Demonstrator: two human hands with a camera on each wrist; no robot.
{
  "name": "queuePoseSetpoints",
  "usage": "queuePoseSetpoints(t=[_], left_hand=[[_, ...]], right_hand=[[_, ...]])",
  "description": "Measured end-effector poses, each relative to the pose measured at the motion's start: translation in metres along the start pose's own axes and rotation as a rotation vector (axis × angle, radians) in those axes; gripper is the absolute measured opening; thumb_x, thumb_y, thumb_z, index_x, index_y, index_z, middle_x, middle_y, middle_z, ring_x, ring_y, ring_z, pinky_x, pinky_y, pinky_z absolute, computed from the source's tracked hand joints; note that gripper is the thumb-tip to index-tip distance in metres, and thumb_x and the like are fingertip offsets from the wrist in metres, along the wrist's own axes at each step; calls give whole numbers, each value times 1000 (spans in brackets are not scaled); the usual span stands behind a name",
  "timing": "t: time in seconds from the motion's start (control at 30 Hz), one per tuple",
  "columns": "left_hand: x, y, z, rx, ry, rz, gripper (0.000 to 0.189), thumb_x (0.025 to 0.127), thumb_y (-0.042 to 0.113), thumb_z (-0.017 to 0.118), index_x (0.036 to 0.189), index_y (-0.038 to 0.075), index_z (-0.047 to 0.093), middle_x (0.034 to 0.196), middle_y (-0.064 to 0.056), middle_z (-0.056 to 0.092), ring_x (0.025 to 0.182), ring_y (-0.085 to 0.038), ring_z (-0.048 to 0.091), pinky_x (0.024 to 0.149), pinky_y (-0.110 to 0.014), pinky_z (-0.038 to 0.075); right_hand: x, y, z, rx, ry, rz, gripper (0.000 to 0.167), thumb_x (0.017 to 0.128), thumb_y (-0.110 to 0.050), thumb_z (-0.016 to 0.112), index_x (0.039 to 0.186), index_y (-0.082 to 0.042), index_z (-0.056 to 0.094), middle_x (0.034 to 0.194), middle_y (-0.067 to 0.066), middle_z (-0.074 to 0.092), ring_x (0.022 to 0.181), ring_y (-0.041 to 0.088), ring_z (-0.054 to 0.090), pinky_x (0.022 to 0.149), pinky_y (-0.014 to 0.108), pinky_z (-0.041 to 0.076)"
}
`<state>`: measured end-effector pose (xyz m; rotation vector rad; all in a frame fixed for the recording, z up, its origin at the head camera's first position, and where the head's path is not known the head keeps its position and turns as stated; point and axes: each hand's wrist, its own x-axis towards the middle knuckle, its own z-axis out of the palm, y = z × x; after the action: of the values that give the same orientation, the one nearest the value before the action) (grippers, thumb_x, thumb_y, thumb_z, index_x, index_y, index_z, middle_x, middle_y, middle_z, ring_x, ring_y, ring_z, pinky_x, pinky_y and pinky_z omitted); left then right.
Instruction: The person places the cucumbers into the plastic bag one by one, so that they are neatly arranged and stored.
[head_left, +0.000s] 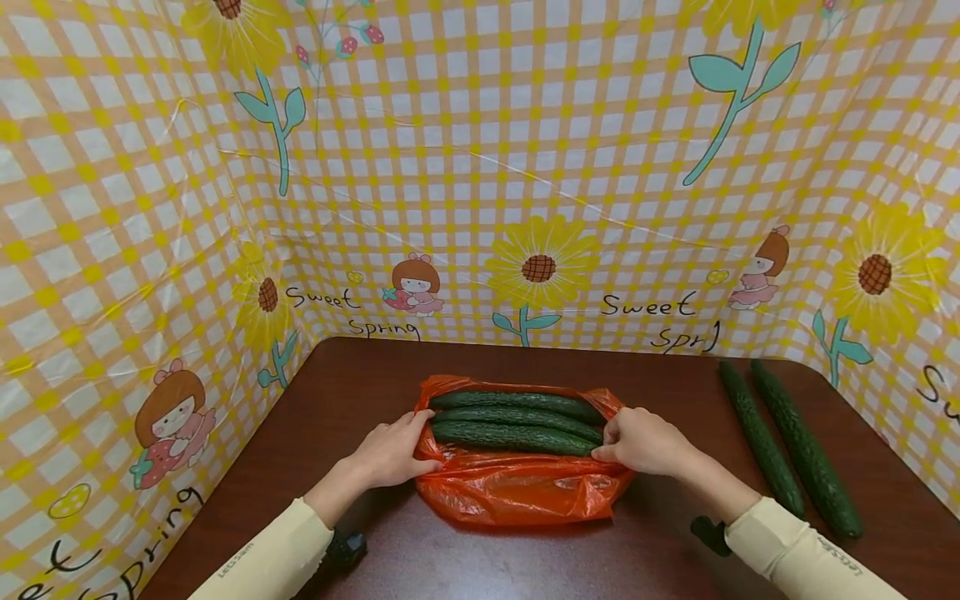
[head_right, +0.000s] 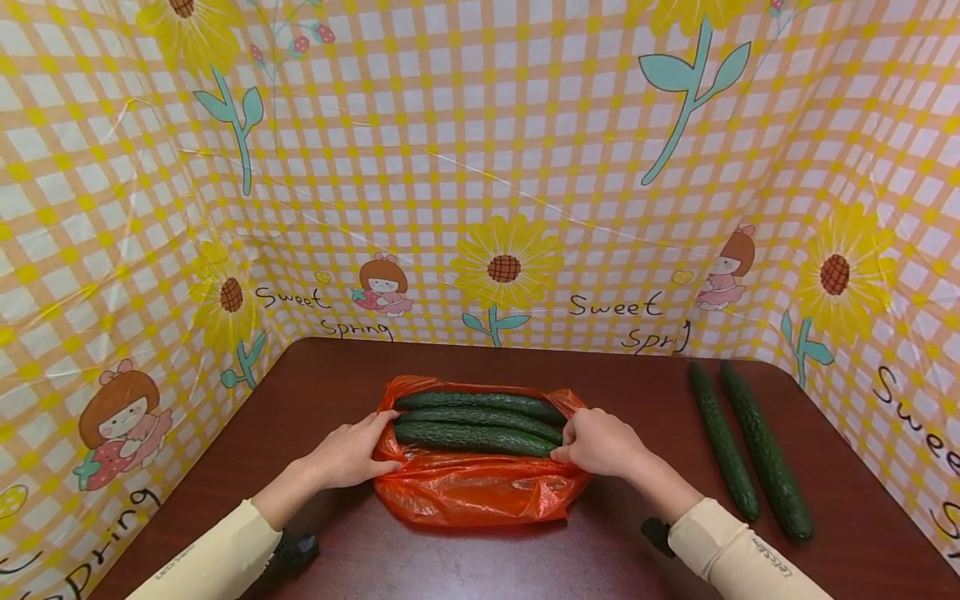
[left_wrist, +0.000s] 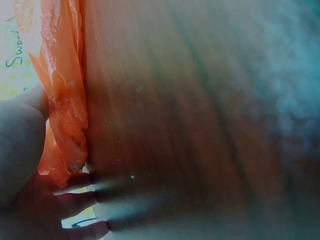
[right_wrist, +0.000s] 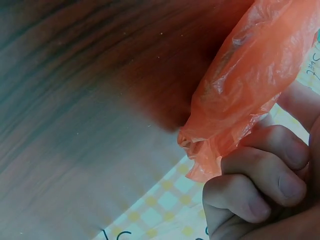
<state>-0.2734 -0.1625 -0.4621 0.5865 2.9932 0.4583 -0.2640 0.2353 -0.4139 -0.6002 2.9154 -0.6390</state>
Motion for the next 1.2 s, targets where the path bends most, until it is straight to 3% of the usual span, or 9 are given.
queuePoseSetpoints(t=[0.27, 0.5, 0.8, 1.2], left_hand=[[-1, 1, -1, 5, -19, 2, 87, 87, 53, 73, 155, 12, 36, 152, -19, 46, 137, -35, 49, 108, -57, 40], [0, 0, 0, 5, -32, -11, 89, 88, 54, 73, 156, 11, 34, 154, -19, 43, 142, -35, 43, 111, -57, 36], [2, 2, -1, -4, -54, -35, 93, 88, 57, 71, 158, 12, 30, 157, -18, 40, 145, -33, 39, 114, -57, 32], [0, 4, -3, -19, -70, -42, 93, 88, 56, 71, 158, 10, 29, 158, -19, 39, 146, -34, 38, 115, -58, 31]], right_hand=[[-3, 3, -5, 93, 14, -23, 25, 91, -27, 74, 68, -19, 70, 54, -10, 42, 48, 7, 34, 48, 24, 28], [-8, 10, -9, 166, 55, -12, 11, 93, -24, 72, 88, -14, 75, 66, -4, 56, 54, 8, 39, 51, 26, 34], [-19, 18, -16, 226, 120, 26, 16, 90, -23, 76, 100, -9, 75, 62, -4, 45, 53, 10, 39, 53, 26, 34], [-38, 34, -29, 239, 154, 121, 25, 92, -29, 74, 109, -11, 74, 68, -2, 44, 57, 11, 38, 53, 28, 32]])
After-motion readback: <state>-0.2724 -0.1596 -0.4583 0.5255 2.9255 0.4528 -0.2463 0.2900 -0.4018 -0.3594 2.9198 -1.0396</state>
